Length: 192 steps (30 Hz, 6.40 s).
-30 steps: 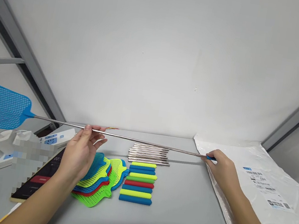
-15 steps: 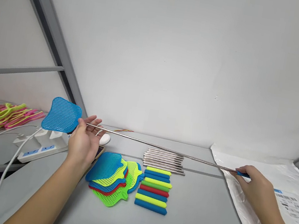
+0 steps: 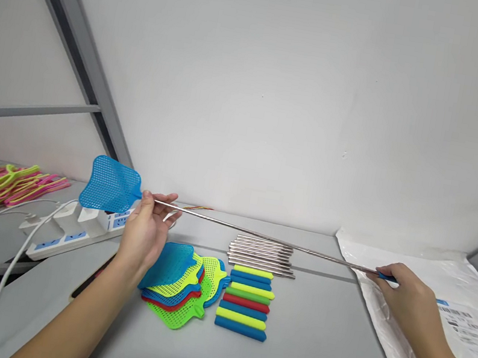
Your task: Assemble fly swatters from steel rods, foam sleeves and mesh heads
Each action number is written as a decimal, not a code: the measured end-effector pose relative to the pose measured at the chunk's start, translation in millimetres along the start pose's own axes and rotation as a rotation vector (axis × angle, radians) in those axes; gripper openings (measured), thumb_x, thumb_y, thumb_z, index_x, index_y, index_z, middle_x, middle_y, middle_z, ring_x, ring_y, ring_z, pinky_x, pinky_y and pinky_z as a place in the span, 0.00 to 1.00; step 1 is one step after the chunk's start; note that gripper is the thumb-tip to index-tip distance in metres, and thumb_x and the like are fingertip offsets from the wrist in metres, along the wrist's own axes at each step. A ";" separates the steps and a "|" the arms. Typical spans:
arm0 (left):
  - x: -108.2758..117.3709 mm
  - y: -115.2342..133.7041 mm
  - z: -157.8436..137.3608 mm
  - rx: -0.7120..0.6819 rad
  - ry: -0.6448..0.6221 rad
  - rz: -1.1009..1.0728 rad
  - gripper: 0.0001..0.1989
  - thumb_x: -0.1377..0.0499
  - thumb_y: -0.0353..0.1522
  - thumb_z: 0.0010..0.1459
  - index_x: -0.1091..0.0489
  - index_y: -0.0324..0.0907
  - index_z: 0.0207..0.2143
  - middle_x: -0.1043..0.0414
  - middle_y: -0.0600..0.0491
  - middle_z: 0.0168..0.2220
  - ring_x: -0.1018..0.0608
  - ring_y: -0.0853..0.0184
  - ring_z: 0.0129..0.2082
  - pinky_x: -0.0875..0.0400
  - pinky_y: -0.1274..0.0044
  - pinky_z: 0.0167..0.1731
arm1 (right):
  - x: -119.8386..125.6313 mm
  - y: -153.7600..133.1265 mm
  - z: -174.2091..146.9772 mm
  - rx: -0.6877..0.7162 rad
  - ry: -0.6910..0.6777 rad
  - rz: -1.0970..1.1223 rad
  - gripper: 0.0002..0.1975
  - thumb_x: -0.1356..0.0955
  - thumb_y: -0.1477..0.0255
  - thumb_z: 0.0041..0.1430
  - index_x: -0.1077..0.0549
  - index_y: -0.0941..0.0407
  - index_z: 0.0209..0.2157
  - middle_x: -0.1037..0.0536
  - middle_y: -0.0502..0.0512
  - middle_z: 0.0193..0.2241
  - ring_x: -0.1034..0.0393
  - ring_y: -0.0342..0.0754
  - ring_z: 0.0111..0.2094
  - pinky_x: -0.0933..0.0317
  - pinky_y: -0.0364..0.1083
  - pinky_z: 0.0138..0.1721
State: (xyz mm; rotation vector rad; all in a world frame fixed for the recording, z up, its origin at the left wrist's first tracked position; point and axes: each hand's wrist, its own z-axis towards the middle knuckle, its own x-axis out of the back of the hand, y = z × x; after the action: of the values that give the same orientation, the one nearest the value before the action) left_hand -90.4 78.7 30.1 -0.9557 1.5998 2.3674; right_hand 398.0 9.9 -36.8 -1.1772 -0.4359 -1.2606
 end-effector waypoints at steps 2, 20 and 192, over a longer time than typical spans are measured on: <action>-6.0 -3.4 -9.7 0.044 -0.070 0.048 0.17 0.42 0.46 0.58 0.28 0.41 0.33 0.23 0.46 0.43 0.23 0.64 0.41 0.30 0.72 0.38 | -1.1 -5.0 -1.2 0.025 -0.024 0.003 0.08 0.33 0.59 0.52 0.31 0.48 0.30 0.23 0.53 0.36 0.28 0.56 0.36 0.39 0.51 0.35; -18.1 -10.1 -27.6 0.329 -0.162 -0.171 0.24 0.56 0.54 0.62 0.38 0.58 0.55 0.29 0.47 0.52 0.23 0.64 0.36 0.29 0.66 0.39 | -4.2 -19.9 -6.5 0.080 -0.074 0.043 0.09 0.34 0.59 0.55 0.31 0.48 0.34 0.23 0.52 0.39 0.28 0.55 0.40 0.38 0.50 0.37; -18.5 -4.3 -69.5 -0.412 -1.268 1.591 0.15 0.51 0.42 0.65 0.31 0.44 0.42 0.32 0.49 0.47 0.34 0.55 0.50 0.36 0.64 0.44 | -93.7 -111.0 1.1 0.038 -0.107 0.308 0.11 0.37 0.63 0.60 0.28 0.54 0.33 0.24 0.55 0.33 0.31 0.51 0.35 0.39 0.50 0.37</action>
State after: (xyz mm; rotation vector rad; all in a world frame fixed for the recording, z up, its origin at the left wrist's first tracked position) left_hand -44.1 24.4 20.5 2.2432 1.1792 2.6520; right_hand 269.6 72.3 -63.2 -1.2305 -0.3404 -0.9236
